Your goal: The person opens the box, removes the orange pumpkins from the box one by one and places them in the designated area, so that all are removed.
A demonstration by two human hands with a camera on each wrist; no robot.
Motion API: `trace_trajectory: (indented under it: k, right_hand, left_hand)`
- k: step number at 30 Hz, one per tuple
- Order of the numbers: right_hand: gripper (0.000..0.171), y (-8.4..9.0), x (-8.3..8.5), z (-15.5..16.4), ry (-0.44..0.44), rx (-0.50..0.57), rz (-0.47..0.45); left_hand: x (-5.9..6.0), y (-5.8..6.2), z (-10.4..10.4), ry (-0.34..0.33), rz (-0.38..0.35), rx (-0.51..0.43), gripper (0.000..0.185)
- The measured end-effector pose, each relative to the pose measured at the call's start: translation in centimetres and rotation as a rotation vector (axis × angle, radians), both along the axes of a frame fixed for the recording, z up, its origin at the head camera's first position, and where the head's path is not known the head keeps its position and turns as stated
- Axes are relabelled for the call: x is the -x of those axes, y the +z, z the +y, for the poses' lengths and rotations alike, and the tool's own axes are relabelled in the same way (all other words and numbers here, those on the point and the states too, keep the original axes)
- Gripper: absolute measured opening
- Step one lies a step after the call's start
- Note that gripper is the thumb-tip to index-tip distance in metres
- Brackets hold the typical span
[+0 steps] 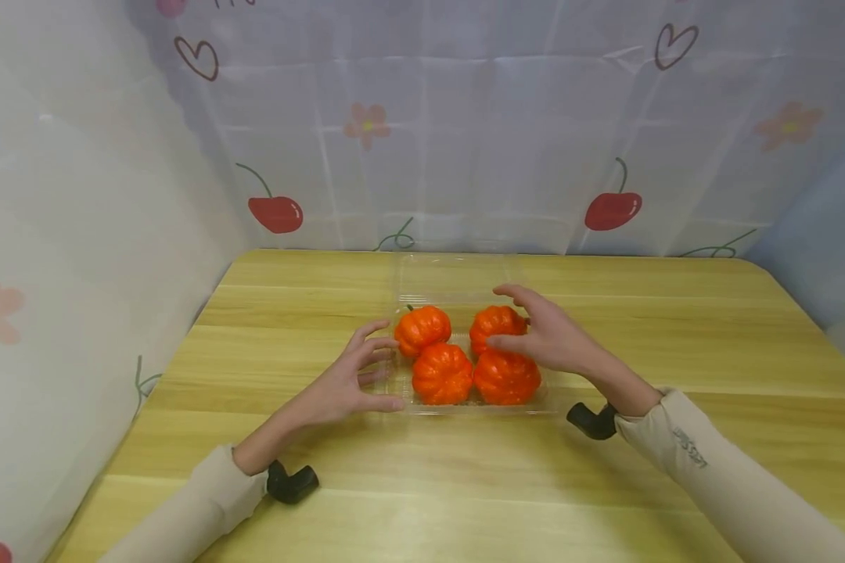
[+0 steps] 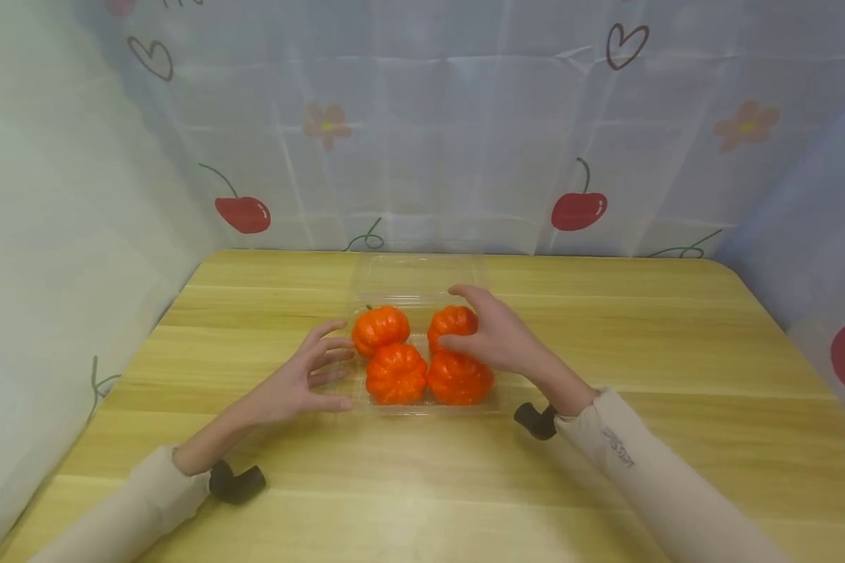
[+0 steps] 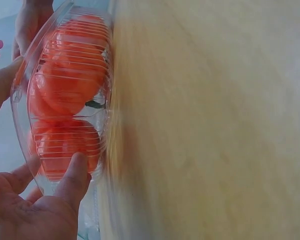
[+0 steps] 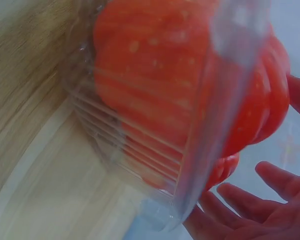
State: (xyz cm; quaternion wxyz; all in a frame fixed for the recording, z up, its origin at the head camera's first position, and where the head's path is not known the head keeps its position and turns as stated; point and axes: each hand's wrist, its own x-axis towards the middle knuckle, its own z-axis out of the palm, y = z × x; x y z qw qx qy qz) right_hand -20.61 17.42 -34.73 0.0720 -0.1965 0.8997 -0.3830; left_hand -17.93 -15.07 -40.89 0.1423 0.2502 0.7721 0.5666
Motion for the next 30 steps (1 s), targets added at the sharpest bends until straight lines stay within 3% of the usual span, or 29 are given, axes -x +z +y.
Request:
trace_trajectory:
  k: [11,30]
  right_hand:
    - [0.067,-0.7,0.1,-0.6,-0.018,-0.028,0.003]
    - [0.047,-1.3,-0.1,-1.2,-0.086,-0.105,0.125]
  left_hand:
    - [0.2,-0.3,0.1,-0.008,-0.011,-0.025,0.077]
    - [0.2,-0.4,0.1,-0.001,-0.023,-0.018,0.088]
